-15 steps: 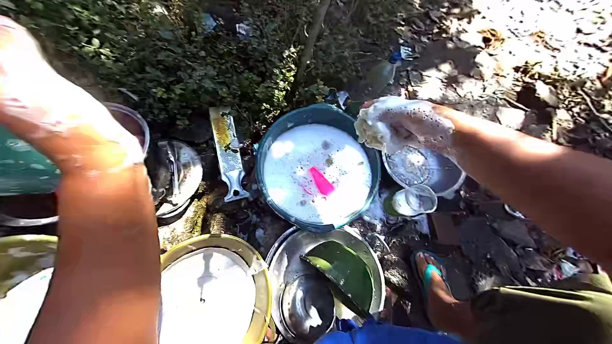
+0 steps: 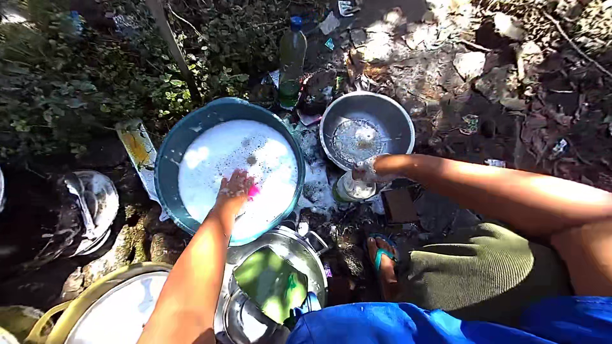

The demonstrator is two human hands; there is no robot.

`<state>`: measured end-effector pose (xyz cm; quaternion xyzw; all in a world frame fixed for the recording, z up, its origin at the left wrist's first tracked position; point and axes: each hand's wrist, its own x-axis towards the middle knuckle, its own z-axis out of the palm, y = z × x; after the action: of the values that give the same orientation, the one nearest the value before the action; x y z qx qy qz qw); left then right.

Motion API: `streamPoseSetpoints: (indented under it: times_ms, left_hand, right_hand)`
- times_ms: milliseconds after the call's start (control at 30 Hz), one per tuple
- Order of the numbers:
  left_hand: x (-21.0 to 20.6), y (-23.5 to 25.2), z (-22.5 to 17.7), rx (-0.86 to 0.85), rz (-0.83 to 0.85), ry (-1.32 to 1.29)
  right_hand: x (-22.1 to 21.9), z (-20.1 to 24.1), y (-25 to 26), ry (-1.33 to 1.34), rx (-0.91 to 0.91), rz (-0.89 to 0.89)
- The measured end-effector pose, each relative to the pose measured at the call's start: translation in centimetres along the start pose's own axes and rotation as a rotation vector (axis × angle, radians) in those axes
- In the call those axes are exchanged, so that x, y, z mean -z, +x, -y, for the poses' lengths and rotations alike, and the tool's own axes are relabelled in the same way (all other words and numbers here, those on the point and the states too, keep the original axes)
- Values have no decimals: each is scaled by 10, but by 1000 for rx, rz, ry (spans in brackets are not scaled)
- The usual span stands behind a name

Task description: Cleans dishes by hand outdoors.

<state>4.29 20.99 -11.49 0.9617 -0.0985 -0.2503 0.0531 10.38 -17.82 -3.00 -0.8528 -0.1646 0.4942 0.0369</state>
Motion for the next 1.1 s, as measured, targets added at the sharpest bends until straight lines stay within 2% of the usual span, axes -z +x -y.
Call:
streamPoseSetpoints:
  times_ms: [100,167,200,267,300,400,467,533,633,733,833,900,967,1033,1100]
  left_hand:
    - [-1,9,-43,350,-127,-141]
    - [6,13,-76,601,-167,-367]
    - [5,12,-88,663,-178,-513]
    - [-3,16,-98,652,-154,-625]
    - [-7,20,-100,628,-141,-583]
    - [-13,42,-96,641,-104,-313]
    - [-18,42,-85,598,-220,-354]
    - [-15,33,-82,569,-384,-511]
    - [6,6,-92,617,-621,-719]
    - [15,-31,-105,587,-817,-787]
    - [12,-59,-110,454,-1016,-804]
    - [18,-74,-107,389,-1076,-805]
    - [31,-85,-103,335,-1144,-816]
    - [44,-91,-100,286,-1153,-959]
    - [47,-88,-96,379,-1070,-1053]
  right_hand:
    - [-40,-36,41,-161,128,49]
    - [-56,-46,72,-309,238,83]
    - [-58,-40,79,-380,267,111]
    - [-58,-24,74,-474,228,175]
    - [-57,-20,70,-483,187,213]
    - [-69,-38,89,-453,228,241]
    - [-68,-40,92,-452,232,277]
    - [-60,-37,85,-449,238,293]
    - [-60,-45,87,-466,321,248]
    - [-49,-33,75,-516,341,188]
    - [-52,-37,91,-565,372,170]
    - [-34,-37,84,-563,432,218]
    - [-34,-54,110,-565,590,199]
    - [-34,-67,127,-480,635,168]
    - [-22,-65,108,-329,607,133]
